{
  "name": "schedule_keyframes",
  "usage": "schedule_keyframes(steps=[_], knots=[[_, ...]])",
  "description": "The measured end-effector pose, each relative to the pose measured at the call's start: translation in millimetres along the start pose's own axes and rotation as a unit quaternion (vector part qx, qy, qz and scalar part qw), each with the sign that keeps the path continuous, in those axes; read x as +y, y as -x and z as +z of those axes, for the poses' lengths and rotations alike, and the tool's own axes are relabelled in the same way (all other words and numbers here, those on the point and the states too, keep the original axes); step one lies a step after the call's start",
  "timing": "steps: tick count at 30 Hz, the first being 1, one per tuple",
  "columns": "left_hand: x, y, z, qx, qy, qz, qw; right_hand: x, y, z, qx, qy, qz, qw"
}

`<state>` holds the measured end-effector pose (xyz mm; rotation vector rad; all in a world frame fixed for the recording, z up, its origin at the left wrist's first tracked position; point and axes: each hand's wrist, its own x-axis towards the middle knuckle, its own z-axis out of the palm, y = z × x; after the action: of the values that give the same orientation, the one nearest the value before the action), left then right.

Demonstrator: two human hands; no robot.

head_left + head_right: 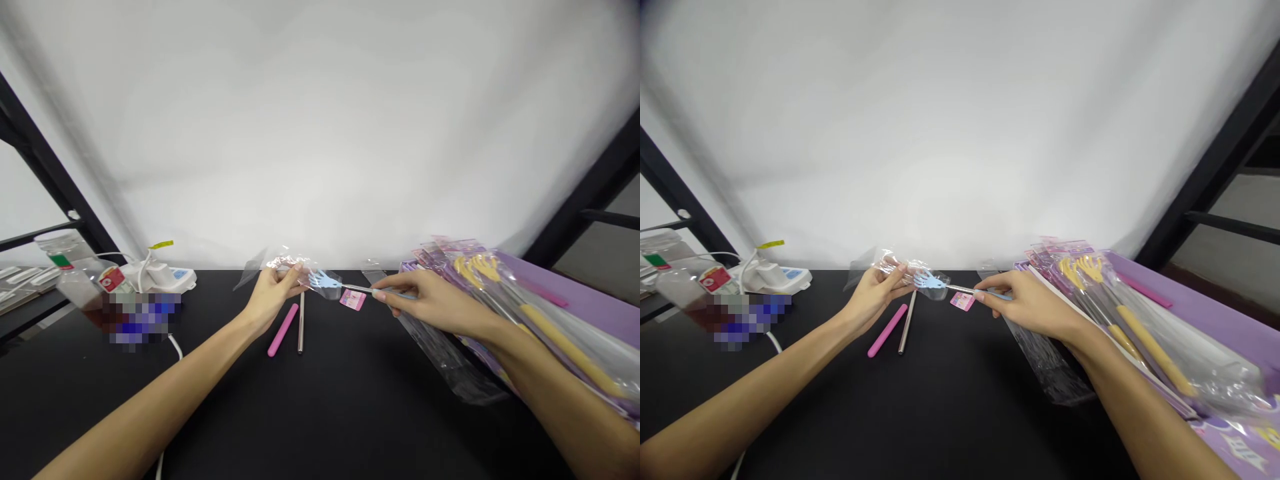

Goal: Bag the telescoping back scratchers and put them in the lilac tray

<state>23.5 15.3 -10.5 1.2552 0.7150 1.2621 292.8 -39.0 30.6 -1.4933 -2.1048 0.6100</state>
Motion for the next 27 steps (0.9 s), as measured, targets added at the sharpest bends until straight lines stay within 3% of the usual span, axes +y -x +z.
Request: schedule_keyframes(steps=[6,10,15,18,21,24,27], knots=[[-1,12,18.6,-0.074,0.033,-0.067,0.994,-9,-5,28,0.015,-0.11,0.006,0.994],[-2,18,27.6,-0.118,0.037,-0.066,0.99,-18,-6,39,0.002,-0.231,-0.005,0.973],[8,8,15.5,-0.033,0.05,-0.037,0.998,-13,-1,14,-0.067,-0.259,-0.015,0.963],[14,3,6.2,-0.015,0.056,-0.037,0.998,-6,0,6,-0.094,-0.245,-0.008,0.965],[14,5,6.9,-0.037,0.057,-0.047,0.997,-5,-2,15,-0.061,-0.21,-0.011,0.976],[9,11,16.2,-0.102,0.031,-0.062,0.992,-10,-5,31,0.012,-0.124,-0.067,0.99],[4,17,24.9,-0.17,-0.001,-0.062,0.983,-13,-8,42,0.092,-0.031,-0.13,0.987]])
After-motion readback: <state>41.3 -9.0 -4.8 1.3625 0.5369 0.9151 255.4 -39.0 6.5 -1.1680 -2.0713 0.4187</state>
